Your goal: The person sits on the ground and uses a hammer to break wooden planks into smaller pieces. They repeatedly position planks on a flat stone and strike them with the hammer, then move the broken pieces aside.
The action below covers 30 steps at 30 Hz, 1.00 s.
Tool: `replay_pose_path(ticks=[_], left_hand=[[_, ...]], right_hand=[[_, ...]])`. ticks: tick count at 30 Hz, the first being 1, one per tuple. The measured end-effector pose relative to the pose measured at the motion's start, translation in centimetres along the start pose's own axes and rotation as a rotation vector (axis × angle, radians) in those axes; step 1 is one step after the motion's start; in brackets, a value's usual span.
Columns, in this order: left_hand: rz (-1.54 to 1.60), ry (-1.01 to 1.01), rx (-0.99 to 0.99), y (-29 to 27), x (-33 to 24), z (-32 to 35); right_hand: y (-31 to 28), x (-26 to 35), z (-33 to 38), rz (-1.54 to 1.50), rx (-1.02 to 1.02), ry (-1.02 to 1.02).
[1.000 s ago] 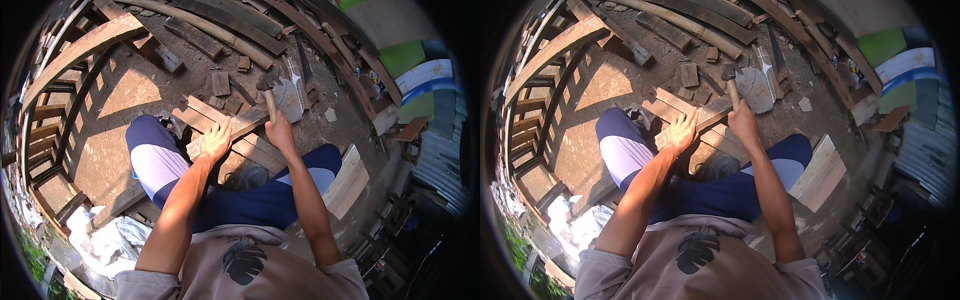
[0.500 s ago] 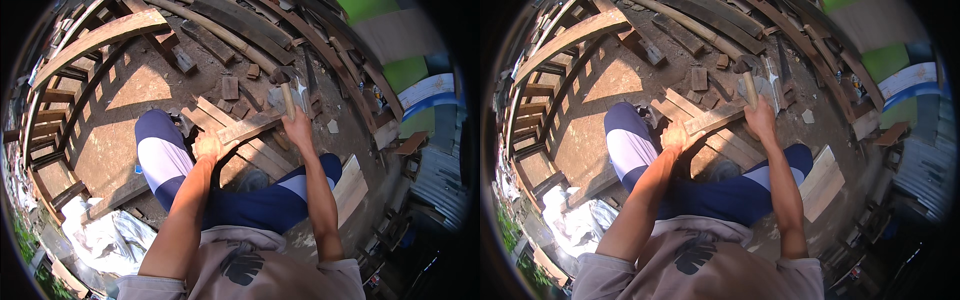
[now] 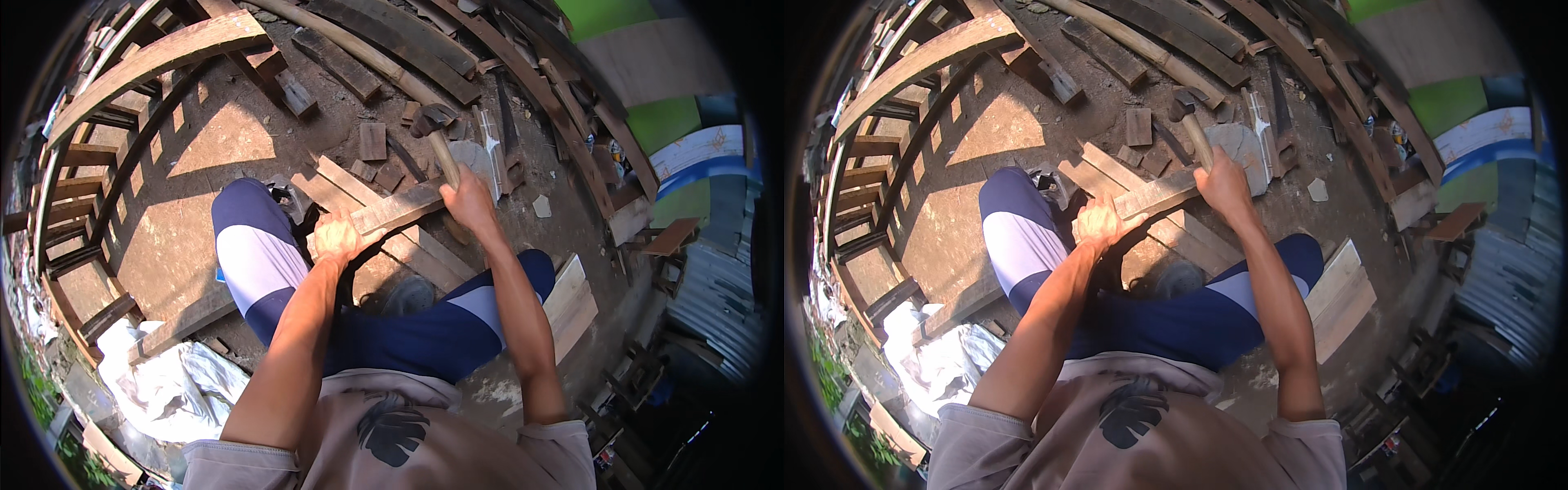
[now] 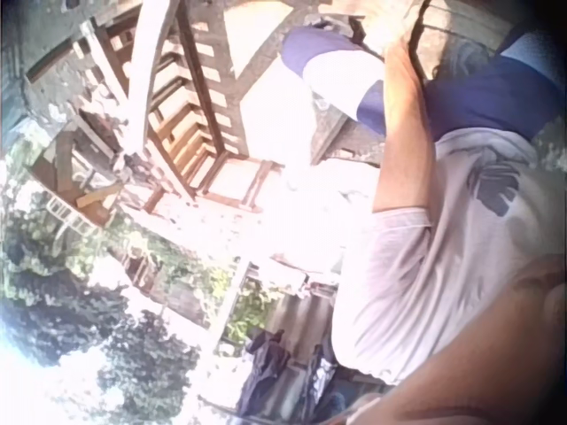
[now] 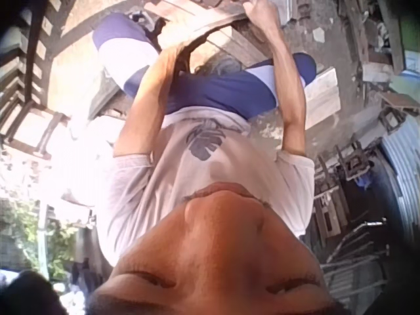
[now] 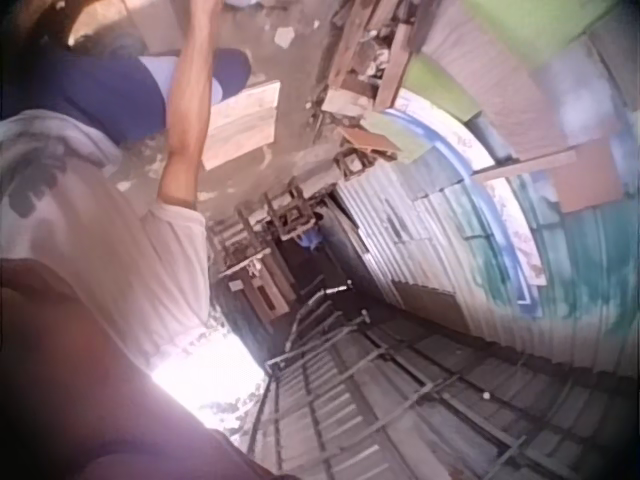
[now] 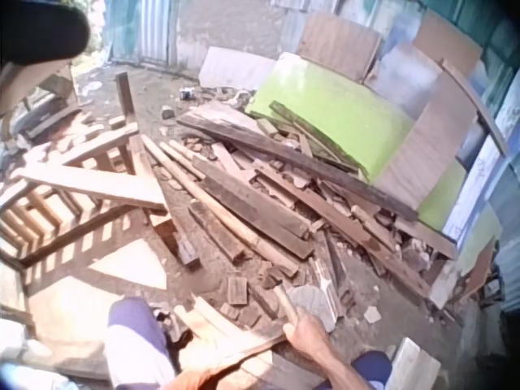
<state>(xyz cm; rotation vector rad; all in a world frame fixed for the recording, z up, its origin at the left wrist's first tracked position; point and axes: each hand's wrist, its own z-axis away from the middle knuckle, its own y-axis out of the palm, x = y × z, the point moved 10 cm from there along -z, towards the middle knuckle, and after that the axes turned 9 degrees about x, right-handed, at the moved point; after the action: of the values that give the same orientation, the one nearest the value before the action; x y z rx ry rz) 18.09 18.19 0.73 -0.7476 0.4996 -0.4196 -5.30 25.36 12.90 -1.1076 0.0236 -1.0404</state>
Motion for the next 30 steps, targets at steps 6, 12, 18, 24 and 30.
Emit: replay_pose_path(ticks=[6, 12, 18, 24, 30], left_hand=[[0.005, 0.022, -0.072, -0.6, -1.1, 0.4], [0.002, 0.011, -0.1, -0.2, -0.1, 0.0], [-0.01, 0.022, -0.053, 0.5, -0.7, 0.6], [-0.021, -0.009, -0.05, 0.6, -0.1, 0.4], [-0.038, 0.023, 0.019, 1.2, -1.3, 0.0]], right_hand=[[2.9, -5.6, -0.2, 0.144, 0.075, 0.084], [0.1, -1.1, -0.2, 0.005, 0.032, 0.073], [3.9, -6.0, 0.4, 0.292, 0.221, 0.139], [-0.6, -1.3, 0.3, 0.025, -0.079, 0.044], [3.8, -7.6, -1.1, 0.253, 0.244, 0.16]])
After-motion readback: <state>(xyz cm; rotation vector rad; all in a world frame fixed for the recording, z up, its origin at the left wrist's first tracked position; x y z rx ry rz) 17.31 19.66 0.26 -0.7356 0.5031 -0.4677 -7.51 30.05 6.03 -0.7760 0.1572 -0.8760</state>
